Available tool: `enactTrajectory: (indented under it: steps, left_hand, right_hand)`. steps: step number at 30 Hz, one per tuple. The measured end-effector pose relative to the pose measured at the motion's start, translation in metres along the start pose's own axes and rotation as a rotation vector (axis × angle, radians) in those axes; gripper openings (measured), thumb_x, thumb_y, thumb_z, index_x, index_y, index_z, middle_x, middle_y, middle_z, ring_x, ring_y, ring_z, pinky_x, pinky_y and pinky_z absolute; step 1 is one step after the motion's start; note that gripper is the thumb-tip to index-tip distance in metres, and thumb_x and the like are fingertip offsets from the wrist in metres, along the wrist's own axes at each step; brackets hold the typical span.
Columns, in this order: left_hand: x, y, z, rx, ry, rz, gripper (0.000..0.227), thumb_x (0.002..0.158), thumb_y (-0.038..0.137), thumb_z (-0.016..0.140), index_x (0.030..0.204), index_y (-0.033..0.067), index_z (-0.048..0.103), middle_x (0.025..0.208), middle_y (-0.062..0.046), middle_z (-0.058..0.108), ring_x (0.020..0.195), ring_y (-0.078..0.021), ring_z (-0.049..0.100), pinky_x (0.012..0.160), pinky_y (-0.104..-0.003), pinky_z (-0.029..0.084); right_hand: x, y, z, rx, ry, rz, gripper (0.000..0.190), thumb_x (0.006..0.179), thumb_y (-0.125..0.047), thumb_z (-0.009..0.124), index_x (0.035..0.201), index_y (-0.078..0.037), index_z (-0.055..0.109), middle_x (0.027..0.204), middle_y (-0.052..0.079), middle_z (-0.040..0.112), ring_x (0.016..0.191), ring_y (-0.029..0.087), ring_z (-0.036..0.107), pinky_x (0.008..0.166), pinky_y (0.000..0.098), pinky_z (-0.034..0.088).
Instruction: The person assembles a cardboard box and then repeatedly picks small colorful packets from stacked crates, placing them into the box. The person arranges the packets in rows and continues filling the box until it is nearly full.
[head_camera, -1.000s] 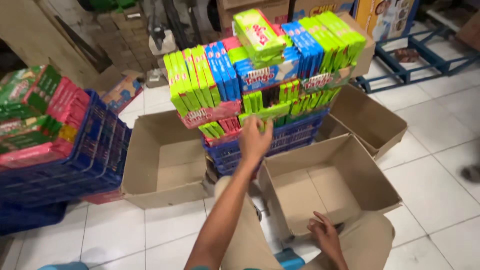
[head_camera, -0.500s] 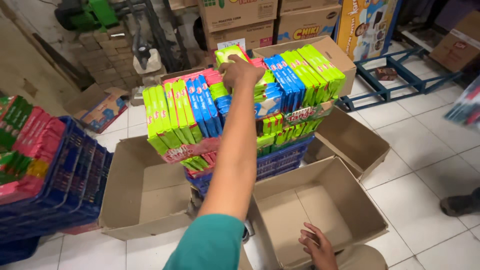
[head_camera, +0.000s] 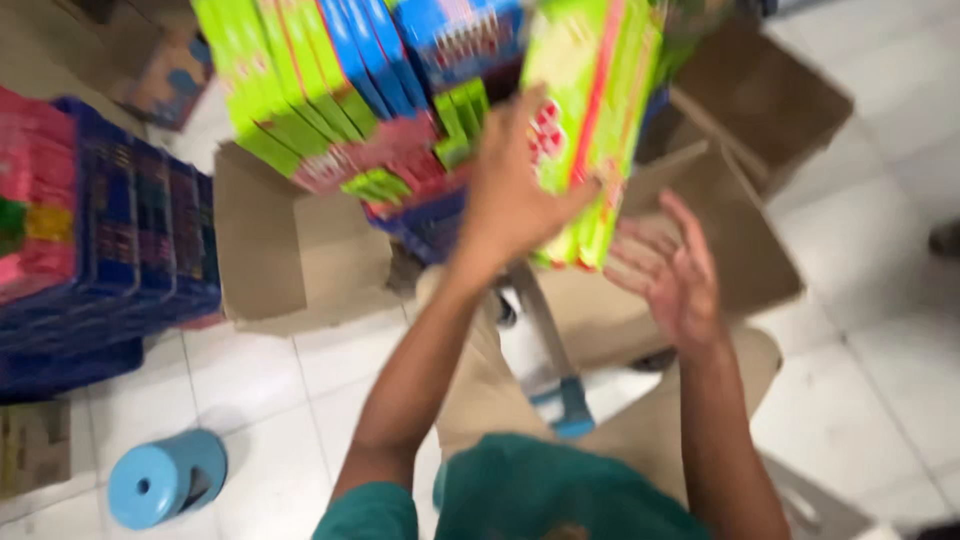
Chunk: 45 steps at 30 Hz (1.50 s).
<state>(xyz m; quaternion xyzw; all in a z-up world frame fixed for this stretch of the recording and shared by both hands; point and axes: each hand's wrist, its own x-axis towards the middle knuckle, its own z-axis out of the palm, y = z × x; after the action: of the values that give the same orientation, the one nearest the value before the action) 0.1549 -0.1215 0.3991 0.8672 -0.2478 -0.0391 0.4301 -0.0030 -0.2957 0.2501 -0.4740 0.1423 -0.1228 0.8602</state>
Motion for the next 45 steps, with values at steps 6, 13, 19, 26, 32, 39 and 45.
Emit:
enactTrajectory:
  steps: [6, 13, 19, 26, 32, 39, 45]
  left_hand:
    - [-0.098, -0.073, 0.138, -0.162, -0.199, 0.000, 0.104, 0.065, 0.038, 0.084, 0.153, 0.0021, 0.041, 0.138, -0.033, 0.045, 0.118, -0.0586, 0.061, 0.091, -0.062, 0.058]
    - [-0.104, -0.247, 0.244, -0.121, -0.554, -0.189, 0.083, 0.088, 0.041, 0.074, 0.158, 0.0149, 0.040, 0.150, -0.024, 0.047, 0.140, -0.0427, 0.051, 0.113, -0.054, 0.047]
    - [-0.134, -0.345, 0.291, 0.224, -0.820, -0.497, 0.077, 0.101, 0.041, 0.056, 0.165, 0.0348, 0.013, 0.159, -0.031, 0.031, 0.134, -0.0512, 0.052, 0.106, -0.058, 0.052]
    - [-0.143, -0.366, 0.339, -0.013, -0.608, -0.389, 0.075, 0.092, 0.011, 0.061, 0.159, 0.0079, 0.027, 0.148, -0.043, 0.038, 0.118, -0.0626, 0.058, 0.086, -0.067, 0.059]
    - [-0.175, -0.366, 0.359, 0.093, -0.450, -0.525, 0.066, 0.096, 0.020, 0.048, 0.160, 0.0257, 0.033, 0.156, -0.031, 0.037, 0.112, -0.0586, 0.062, 0.085, -0.066, 0.059]
    - [-0.218, -0.386, 0.375, 0.157, -0.527, -0.753, 0.076, 0.096, 0.024, 0.049, 0.163, 0.0339, 0.012, 0.147, -0.027, 0.048, 0.109, -0.0526, 0.066, 0.087, -0.065, 0.060]
    - [-0.203, -0.372, 0.364, 0.116, -0.517, -0.673, 0.092, 0.094, 0.009, 0.053, 0.164, 0.0069, -0.005, 0.123, -0.039, 0.060, 0.096, -0.0590, 0.067, 0.074, -0.069, 0.058]
  right_hand:
    - [0.003, 0.095, -0.054, 0.018, 0.162, 0.018, 0.064, 0.101, -0.032, 0.060, 0.157, -0.024, 0.029, 0.145, 0.019, 0.055, 0.128, 0.038, 0.062, 0.105, 0.0578, 0.054]
    - [0.033, 0.195, -0.166, 0.069, 0.556, 0.461, 0.054, 0.081, -0.035, 0.080, 0.128, -0.016, 0.063, 0.118, 0.013, 0.073, 0.103, 0.031, 0.076, 0.091, 0.0501, 0.061]
    - [0.092, 0.247, -0.206, -0.311, 0.698, 0.525, 0.067, 0.074, -0.033, 0.091, 0.127, -0.010, 0.058, 0.111, 0.017, 0.072, 0.099, 0.037, 0.076, 0.082, 0.0508, 0.062]
    - [0.148, 0.332, -0.250, -1.155, 0.346, 0.831, 0.104, 0.070, -0.065, 0.091, 0.144, -0.021, 0.032, 0.131, 0.031, 0.060, 0.124, 0.051, 0.059, 0.102, 0.0592, 0.049]
    - [0.171, 0.404, -0.214, -1.226, 0.087, 0.735, 0.096, 0.085, -0.039, 0.078, 0.155, -0.006, 0.021, 0.131, 0.035, 0.061, 0.126, 0.052, 0.059, 0.104, 0.0618, 0.049]
    - [0.215, 0.471, -0.178, -1.295, 0.072, 0.724, 0.090, 0.082, -0.053, 0.074, 0.153, -0.021, 0.030, 0.119, 0.018, 0.065, 0.116, 0.043, 0.067, 0.096, 0.0535, 0.058]
    - [0.227, 0.485, -0.191, -1.017, -0.007, 0.689, 0.101, 0.085, -0.050, 0.072, 0.166, -0.029, 0.013, 0.155, 0.023, 0.042, 0.142, 0.045, 0.047, 0.118, 0.0524, 0.043]
